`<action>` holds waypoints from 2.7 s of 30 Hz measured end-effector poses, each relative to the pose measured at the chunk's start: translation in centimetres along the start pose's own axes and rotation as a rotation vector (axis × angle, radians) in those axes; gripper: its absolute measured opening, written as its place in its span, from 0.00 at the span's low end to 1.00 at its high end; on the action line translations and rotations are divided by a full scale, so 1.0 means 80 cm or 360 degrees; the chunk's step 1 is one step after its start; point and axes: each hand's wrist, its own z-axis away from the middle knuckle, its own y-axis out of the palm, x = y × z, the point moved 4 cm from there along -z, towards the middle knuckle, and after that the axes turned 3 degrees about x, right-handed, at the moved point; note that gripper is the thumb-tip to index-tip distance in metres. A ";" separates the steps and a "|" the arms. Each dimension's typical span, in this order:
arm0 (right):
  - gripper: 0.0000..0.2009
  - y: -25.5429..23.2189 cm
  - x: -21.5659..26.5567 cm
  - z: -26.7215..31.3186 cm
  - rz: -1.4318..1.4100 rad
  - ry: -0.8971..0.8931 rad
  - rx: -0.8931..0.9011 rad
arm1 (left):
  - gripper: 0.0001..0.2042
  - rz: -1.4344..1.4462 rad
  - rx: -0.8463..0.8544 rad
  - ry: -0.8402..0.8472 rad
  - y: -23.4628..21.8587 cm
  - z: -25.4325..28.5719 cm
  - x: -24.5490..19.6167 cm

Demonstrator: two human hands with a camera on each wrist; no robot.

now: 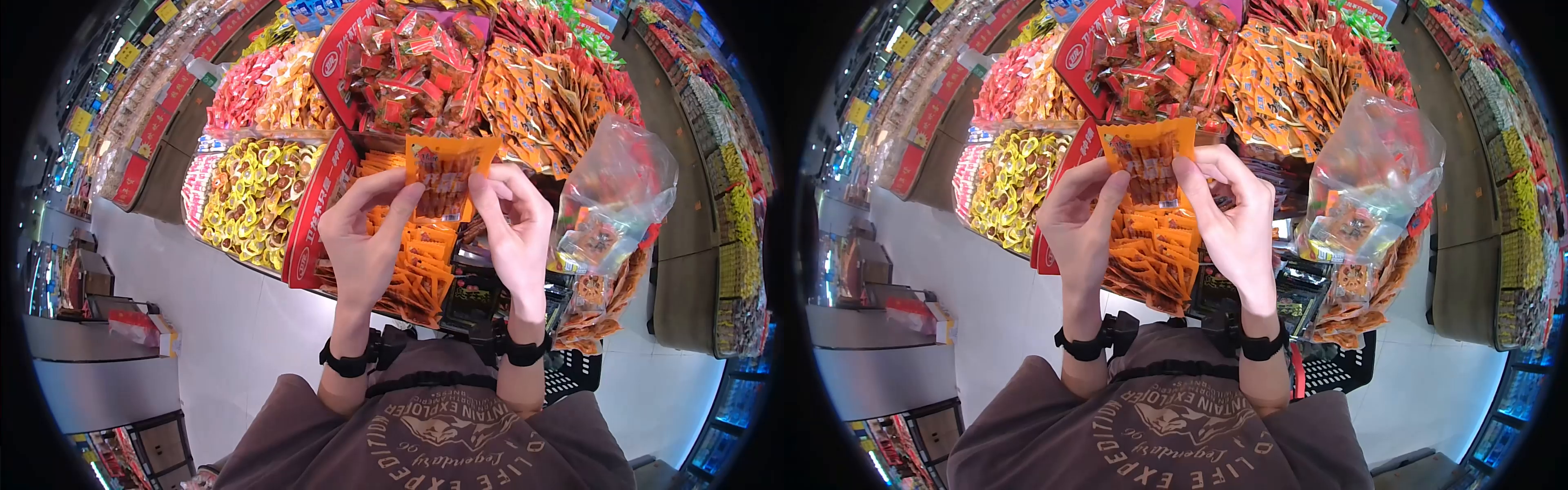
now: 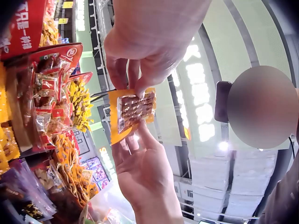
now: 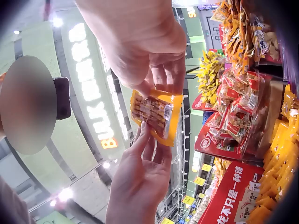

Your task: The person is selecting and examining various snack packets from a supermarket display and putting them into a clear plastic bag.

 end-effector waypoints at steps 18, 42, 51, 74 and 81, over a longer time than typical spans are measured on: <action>0.15 -0.022 -0.001 -0.001 -0.0038 0.0135 0.0094 | 0.12 0.0170 0.0077 -0.0139 0.020 -0.005 -0.002; 0.07 0.025 0.002 -0.005 0.0088 0.0138 -0.0029 | 0.08 -0.0007 0.0126 -0.0072 -0.037 -0.016 0.021; 0.07 0.018 -0.033 0.004 0.0662 0.0088 0.0148 | 0.06 -0.0386 0.0368 -0.0096 -0.054 -0.011 0.075; 0.05 -0.018 -0.082 0.016 0.0673 0.0269 0.0133 | 0.09 -0.1590 0.1143 0.0266 -0.024 0.047 0.177; 0.05 0.005 -0.104 0.017 0.0520 0.0329 0.0255 | 0.11 -0.1452 0.1175 0.0103 -0.033 0.058 0.150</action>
